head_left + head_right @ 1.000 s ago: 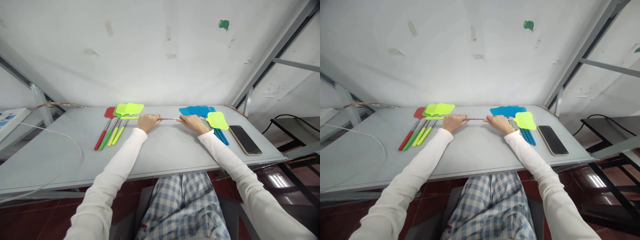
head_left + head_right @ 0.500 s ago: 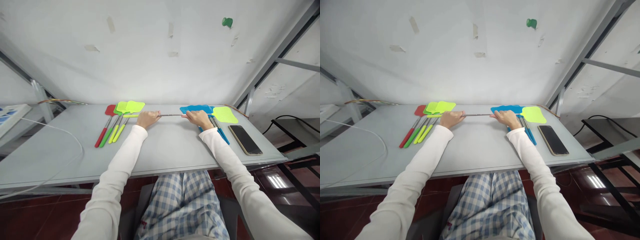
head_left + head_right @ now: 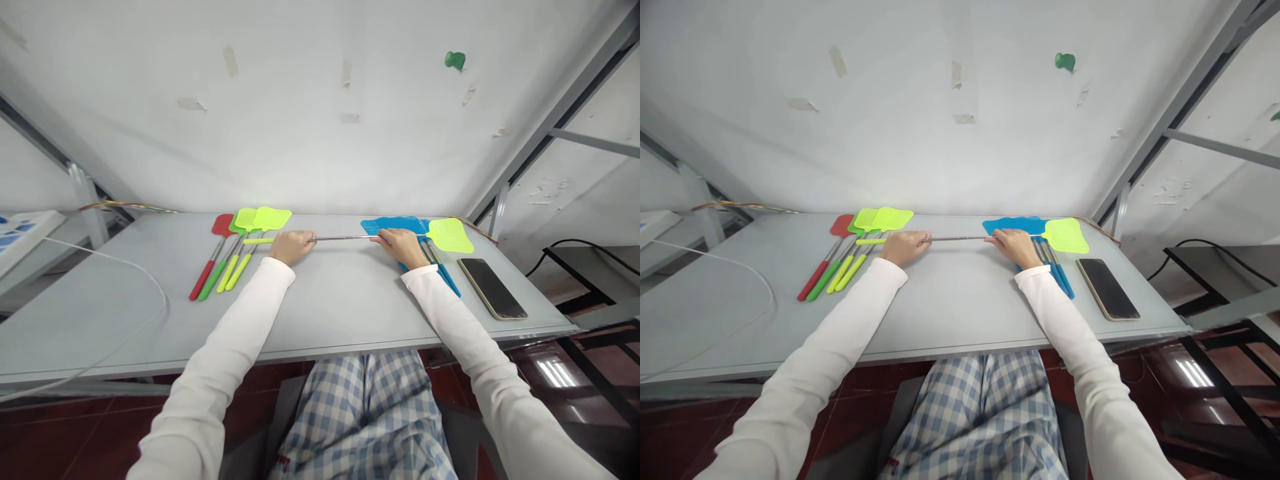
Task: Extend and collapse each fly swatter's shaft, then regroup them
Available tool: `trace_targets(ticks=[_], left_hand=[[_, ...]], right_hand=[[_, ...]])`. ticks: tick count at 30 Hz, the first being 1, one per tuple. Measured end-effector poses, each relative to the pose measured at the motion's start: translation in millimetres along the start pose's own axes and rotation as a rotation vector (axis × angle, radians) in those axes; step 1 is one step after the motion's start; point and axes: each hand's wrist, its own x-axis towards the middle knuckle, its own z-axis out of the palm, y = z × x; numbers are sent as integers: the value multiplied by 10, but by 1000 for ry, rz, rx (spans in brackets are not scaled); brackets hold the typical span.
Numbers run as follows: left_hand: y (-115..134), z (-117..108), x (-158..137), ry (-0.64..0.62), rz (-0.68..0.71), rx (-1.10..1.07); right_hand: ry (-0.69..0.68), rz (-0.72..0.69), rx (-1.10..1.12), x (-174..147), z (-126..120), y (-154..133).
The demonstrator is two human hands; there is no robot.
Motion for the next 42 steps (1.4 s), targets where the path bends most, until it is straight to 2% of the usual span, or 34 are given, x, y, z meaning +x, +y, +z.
trace_targets(ticks=[7,15,22,25,31,37,42], left_hand=[[4,-14,13,-51,-8,-14],[-74,-74,-31,9,12,34],[-226,-107,-35,-19,14,56],[-247,-119,-29,-5,-16,53],[-238,-134,-41,46,-127,83],[-76,-121,-39,-35,-163,80],[-29,-210,-23,-17,-146,102]], right_hand=[[43,-73,11,65,24,27],[83,-32,27,69,23,-6],[182,23,55,40,-37,33],[146,-15,83,37,-44,23],[-27,-90,185,13,-73,-41],[-67,-5,131,-51,-187,-54],[-134,34,126,-56,-271,-158]])
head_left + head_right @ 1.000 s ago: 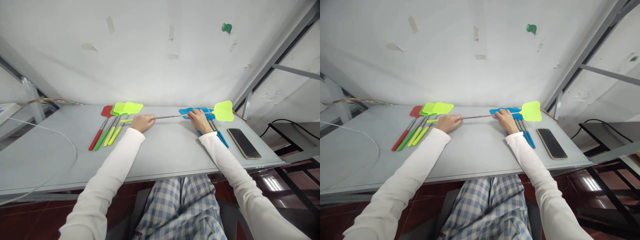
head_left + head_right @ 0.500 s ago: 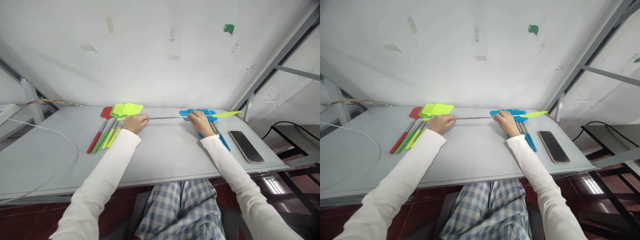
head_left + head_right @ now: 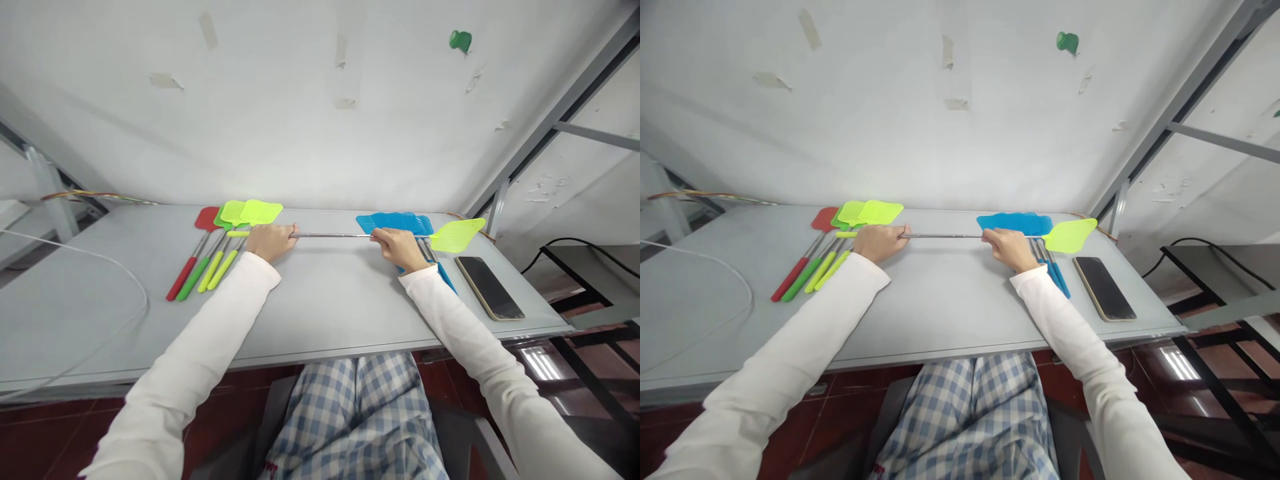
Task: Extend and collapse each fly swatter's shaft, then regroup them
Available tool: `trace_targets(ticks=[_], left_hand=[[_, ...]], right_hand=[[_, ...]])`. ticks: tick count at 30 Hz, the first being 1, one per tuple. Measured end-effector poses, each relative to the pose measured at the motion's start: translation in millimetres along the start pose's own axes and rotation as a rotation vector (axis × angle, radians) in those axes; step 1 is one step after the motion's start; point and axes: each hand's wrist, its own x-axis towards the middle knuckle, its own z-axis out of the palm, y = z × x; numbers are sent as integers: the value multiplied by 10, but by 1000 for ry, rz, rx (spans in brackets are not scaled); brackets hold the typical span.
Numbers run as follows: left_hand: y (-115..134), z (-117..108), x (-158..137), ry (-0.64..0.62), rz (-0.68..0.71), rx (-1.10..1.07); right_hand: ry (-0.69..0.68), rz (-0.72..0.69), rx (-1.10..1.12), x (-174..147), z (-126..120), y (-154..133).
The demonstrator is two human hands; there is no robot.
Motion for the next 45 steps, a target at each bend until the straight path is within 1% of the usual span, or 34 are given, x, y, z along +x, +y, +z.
trace_targets(ticks=[2,8,14,18,24,28,34,39,42,45], left_hand=[[7,-49,-7,-11,6,31],[106,-172,-44,-106,33,96],[325,-156,-98,-123,73,26],[445,-144,-144,-132,76,23],[413,-199,-158,-99,49,8],[389,-229,-152,-123,47,46],[496,-216,-177,-144,80,11],[597,-255,-245,-173,84,20],[605,-260,-270,-171,94,14],[554,-215,-238,-153,82,5]], right_hand=[[-24,13,1,1,-23,-46],[-67,3,-27,13,-67,-96],[-98,-40,-33,26,-64,-226],[-110,-53,-38,29,-80,-305],[-118,-37,-29,38,-98,-361],[-134,-50,-38,64,-108,-420],[-140,-92,-45,69,-100,-509],[-160,-107,-34,36,-75,-597],[-183,-124,-24,30,-34,-667],[-172,-145,-44,65,17,-717]])
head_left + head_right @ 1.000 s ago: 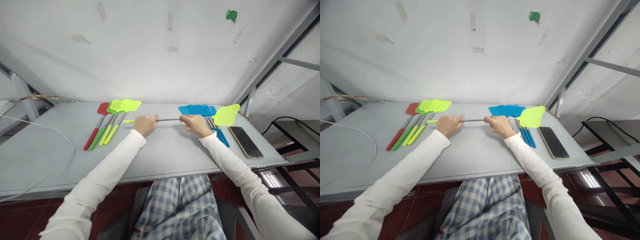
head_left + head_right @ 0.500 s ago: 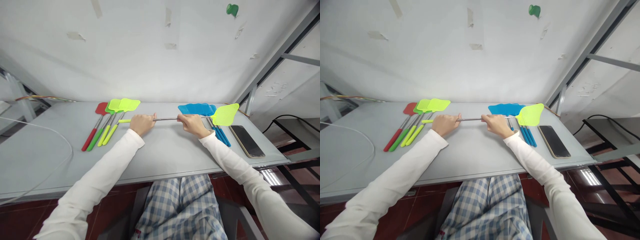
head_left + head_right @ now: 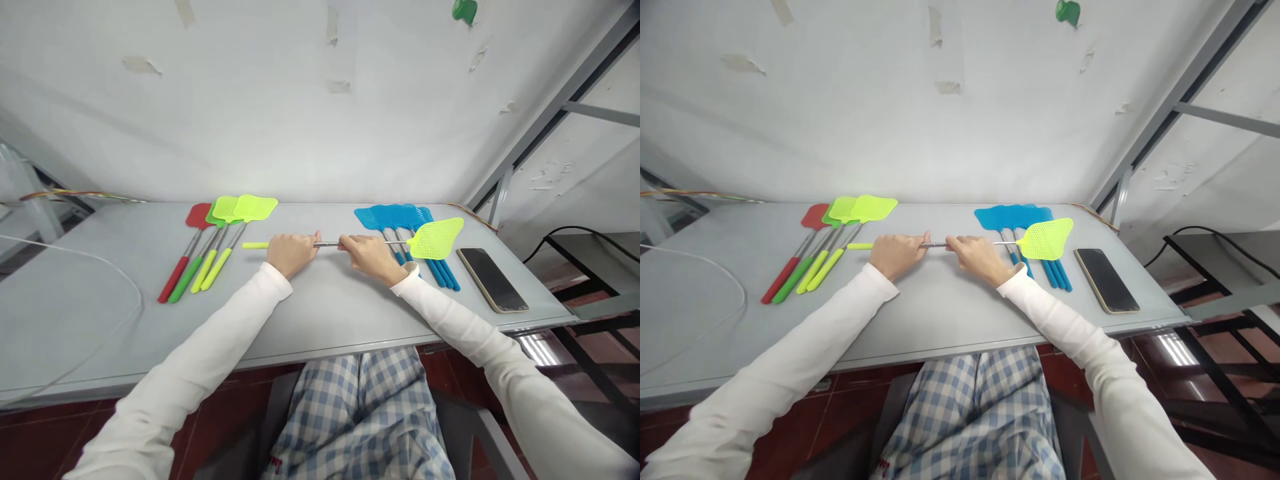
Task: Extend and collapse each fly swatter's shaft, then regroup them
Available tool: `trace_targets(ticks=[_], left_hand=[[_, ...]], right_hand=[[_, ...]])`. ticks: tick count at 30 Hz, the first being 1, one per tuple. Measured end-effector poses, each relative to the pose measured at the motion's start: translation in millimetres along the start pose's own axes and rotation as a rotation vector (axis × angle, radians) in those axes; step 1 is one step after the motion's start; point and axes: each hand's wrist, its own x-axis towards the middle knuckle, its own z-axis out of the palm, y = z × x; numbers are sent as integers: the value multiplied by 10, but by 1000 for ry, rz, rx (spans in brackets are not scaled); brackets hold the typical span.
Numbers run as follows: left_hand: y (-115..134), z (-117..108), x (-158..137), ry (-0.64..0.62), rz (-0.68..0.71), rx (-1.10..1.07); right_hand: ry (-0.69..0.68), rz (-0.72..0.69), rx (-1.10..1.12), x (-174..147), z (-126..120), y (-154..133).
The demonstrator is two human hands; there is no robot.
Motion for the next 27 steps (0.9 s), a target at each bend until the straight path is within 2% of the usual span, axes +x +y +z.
trace_targets(ticks=[4,9,12,15,20,25,27], left_hand=[[-149,63,102,41,-28,-28],[-417,40,167,134,-96,-31],[-563,10,176,199,-119,-2],[-622,-1,175,190,-80,-28],[-441,-24,133,163,-31,-76],[-35,-16,64,130,83,-102],[56,0,37,107,78,-84]], right_hand=[[91,-42,-124,54,-18,74],[199,-20,-226,1,-207,427],[133,-118,-265,-22,-360,655],[27,-211,-315,-37,-503,791],[-60,-279,-385,-107,-633,777],[-67,-331,-361,-4,-565,486],[-66,-367,-354,95,-508,359]])
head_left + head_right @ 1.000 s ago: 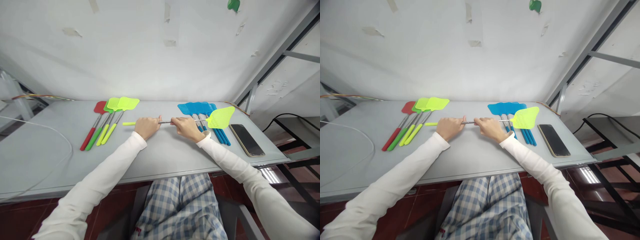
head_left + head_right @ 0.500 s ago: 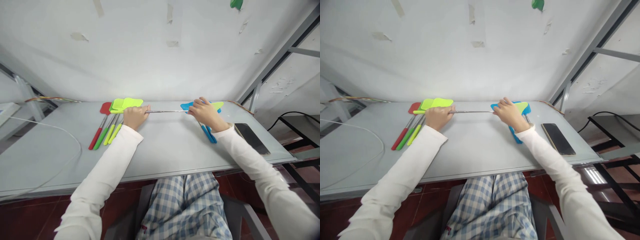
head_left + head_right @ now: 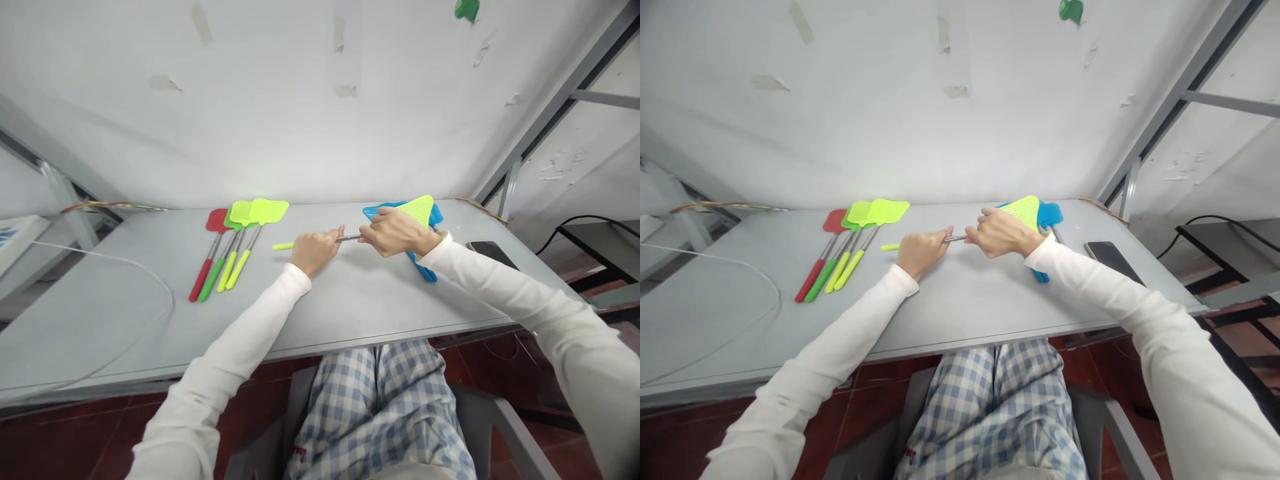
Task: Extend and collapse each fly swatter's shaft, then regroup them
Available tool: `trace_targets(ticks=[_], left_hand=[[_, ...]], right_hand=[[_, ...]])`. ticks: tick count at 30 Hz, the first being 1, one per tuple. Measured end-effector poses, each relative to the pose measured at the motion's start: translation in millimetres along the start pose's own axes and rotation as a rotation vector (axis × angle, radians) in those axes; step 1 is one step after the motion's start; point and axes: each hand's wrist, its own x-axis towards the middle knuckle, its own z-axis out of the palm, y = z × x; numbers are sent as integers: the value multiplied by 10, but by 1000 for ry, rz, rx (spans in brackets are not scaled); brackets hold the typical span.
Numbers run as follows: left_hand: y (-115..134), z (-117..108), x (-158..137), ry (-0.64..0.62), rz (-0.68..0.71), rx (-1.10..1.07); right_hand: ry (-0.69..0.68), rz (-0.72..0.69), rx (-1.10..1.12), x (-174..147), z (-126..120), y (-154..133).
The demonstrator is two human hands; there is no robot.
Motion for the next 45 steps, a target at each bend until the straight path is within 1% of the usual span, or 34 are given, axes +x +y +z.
trace_targets(ticks=[3,5,7,9,10,11,13,14,15,16,17,19,21,22,24,26,29,32,34,36,38,39,40,41,43,44,45], left_hand=[[9,0,-28,-22,-33,22],[-25,-18,-33,-29,-40,16],[-60,-33,-24,-28,-29,-6],[-102,-36,-5,-18,-19,-20],[-129,-31,5,-14,-19,-18],[-161,-25,15,-11,-27,-9],[-231,-8,30,-5,-65,23],[-261,0,34,-1,-87,37],[-282,8,36,2,-103,46],[-293,16,36,3,-108,49],[-293,26,35,5,-100,44],[-267,50,28,0,-68,22],[-236,78,21,-13,-51,15],[-227,90,18,-21,-53,21],[-231,108,14,-42,-64,48],[-252,114,13,-59,-74,72],[-274,112,14,-77,-70,82],[-268,110,21,-76,-55,67],[-260,106,27,-67,-56,54],[-255,99,31,-62,-66,36],[-250,89,31,-68,-85,17],[-246,86,29,-71,-95,12],[-240,83,26,-74,-104,13],[-233,82,22,-76,-110,17],[-219,81,11,-74,-114,27],[-215,82,5,-71,-112,29],[-213,82,0,-69,-109,31]], right_hand=[[1,-22,-5,160,48,-87],[10,-6,10,199,97,-121],[41,19,55,179,141,-143],[113,75,126,103,166,-145],[172,134,166,47,169,-132],[248,222,209,-18,169,-107],[421,466,312,-158,168,-25],[500,588,387,-222,172,25],[552,680,494,-274,183,71],[574,738,637,-310,200,107],[568,766,812,-327,223,128],[524,773,1194,-310,279,115],[523,782,1479,-244,331,45],[551,800,1552,-204,349,2],[604,831,1593,-132,364,-74],[613,848,1583,-87,354,-123],[582,841,1584,-75,331,-146],[542,811,1567,-103,351,-118],[500,784,1508,-133,374,-68],[529,811,1320,-164,365,-14],[618,859,979,-183,297,0],[651,858,789,-182,244,-19],[654,820,620,-170,185,-59],[621,742,485,-145,129,-115],[500,506,324,-59,56,-250],[443,381,263,-4,51,-309],[402,287,206,55,70,-351]])
